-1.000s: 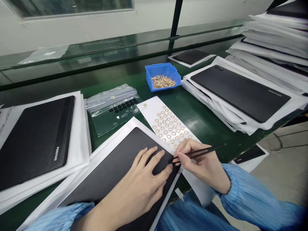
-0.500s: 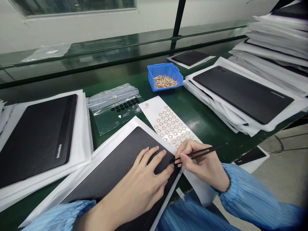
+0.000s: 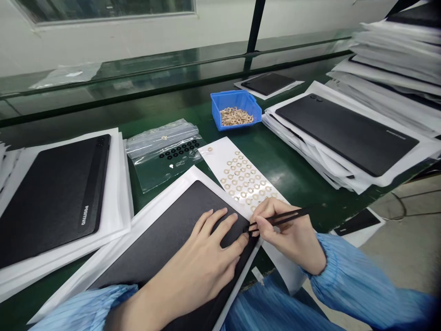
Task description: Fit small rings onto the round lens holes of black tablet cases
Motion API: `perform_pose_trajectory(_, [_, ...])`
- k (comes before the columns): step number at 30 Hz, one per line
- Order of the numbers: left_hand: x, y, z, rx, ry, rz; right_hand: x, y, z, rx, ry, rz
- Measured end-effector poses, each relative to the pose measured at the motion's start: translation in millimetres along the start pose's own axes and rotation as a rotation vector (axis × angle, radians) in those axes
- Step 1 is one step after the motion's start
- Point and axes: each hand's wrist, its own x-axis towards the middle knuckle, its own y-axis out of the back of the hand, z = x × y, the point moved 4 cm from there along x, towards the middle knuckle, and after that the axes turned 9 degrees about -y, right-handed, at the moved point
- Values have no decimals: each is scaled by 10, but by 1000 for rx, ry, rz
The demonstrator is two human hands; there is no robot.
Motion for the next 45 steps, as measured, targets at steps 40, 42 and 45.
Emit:
perform_pose_trajectory(40, [2,38,10,-18,-16,4,59,104,-13,116,92,-153])
perform_pose_trajectory(42, [2,42,14,-19,-27,0,95,176,-105,124,79,-155])
perform_pose_trajectory(45, [6,50,15,-15,-32,0,273,288,-339,60,97,-113])
